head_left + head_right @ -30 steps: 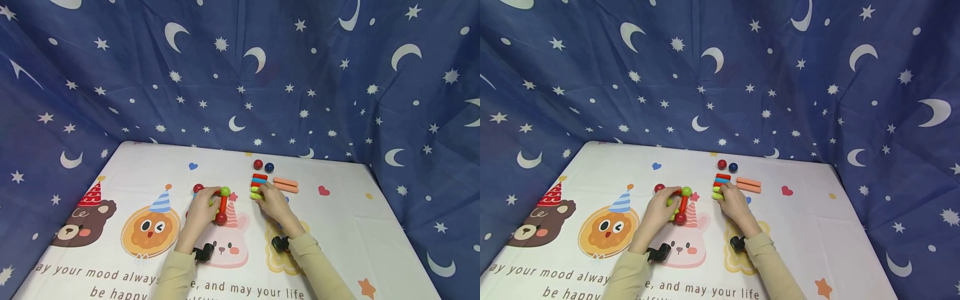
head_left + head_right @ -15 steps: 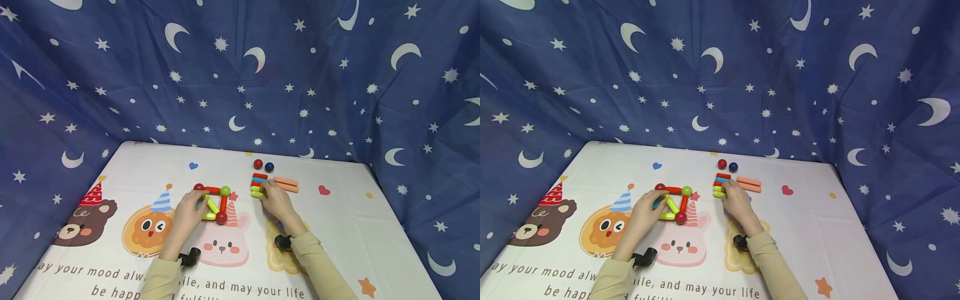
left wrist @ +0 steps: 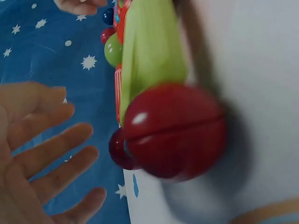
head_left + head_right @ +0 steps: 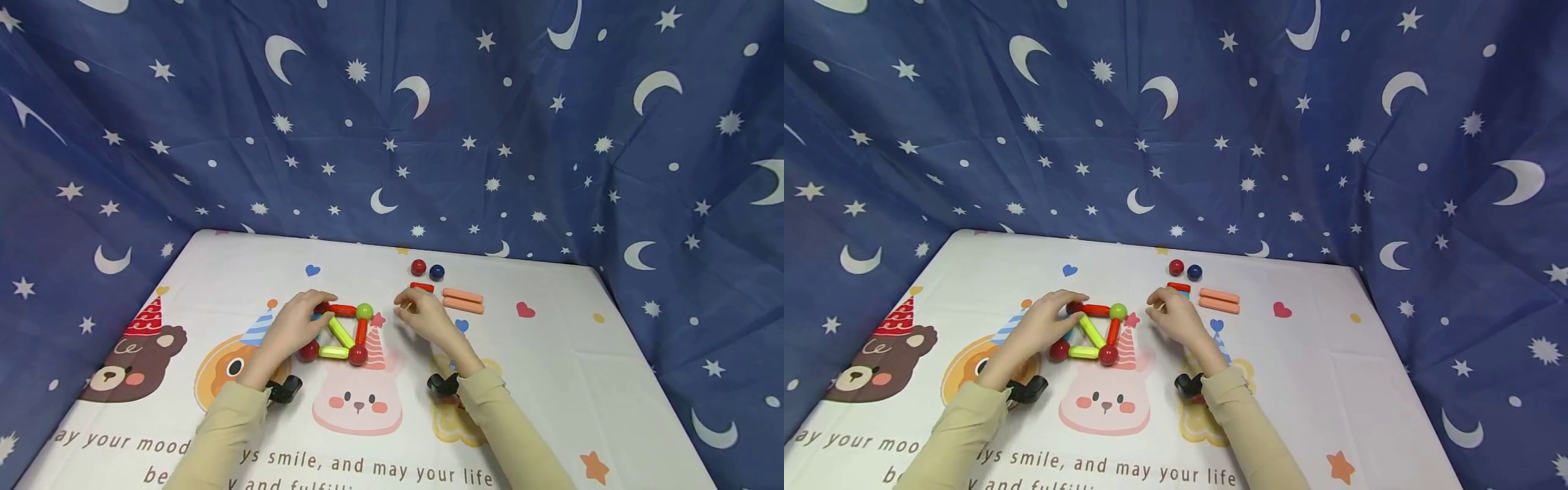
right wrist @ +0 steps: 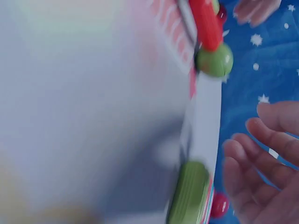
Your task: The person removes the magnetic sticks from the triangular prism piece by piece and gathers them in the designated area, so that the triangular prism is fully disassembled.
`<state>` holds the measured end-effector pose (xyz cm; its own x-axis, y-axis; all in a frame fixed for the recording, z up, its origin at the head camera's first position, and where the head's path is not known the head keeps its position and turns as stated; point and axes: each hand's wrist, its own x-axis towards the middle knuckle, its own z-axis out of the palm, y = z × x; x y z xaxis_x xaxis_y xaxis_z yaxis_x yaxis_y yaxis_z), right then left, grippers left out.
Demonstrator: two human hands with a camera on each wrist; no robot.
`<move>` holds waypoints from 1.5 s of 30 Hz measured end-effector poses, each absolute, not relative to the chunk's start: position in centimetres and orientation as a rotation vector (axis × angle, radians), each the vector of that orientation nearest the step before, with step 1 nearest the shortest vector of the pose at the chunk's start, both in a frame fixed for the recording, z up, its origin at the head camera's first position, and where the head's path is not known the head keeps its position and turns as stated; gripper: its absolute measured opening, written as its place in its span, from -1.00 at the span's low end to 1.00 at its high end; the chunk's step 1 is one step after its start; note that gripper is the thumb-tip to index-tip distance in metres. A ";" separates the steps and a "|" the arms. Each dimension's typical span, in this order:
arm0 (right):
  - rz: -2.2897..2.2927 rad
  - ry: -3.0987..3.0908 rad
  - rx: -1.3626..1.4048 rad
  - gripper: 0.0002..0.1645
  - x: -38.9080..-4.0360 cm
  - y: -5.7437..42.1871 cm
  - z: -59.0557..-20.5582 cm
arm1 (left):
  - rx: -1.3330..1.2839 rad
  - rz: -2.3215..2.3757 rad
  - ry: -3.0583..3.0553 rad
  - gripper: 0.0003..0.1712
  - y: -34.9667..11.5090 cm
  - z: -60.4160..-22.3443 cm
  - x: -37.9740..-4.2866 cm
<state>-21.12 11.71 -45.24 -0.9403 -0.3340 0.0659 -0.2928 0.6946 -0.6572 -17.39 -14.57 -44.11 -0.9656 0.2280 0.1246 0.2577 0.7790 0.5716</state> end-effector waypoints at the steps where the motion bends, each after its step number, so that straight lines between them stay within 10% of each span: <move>1: -1.107 2.786 -0.533 -0.82 -21.2 11.2 -45.2 | -0.451 -0.954 -2.940 -0.63 -14.7 -43.9 -17.9; 15: -1.172 2.527 -0.408 -0.55 -23.3 6.6 -47.3 | -0.862 -0.874 -3.170 -0.65 -13.3 -45.3 -23.1; 45: -1.355 2.574 -0.122 -0.64 -22.8 4.9 -48.0 | -0.692 -0.763 -3.167 -0.71 -12.8 -45.9 -23.0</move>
<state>-22.75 4.94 -47.98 -0.9702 -0.1795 -0.1630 0.0328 0.5688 -0.8218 -23.04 -12.80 -45.94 -0.8967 0.4345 -0.0838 0.3486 0.8103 0.4711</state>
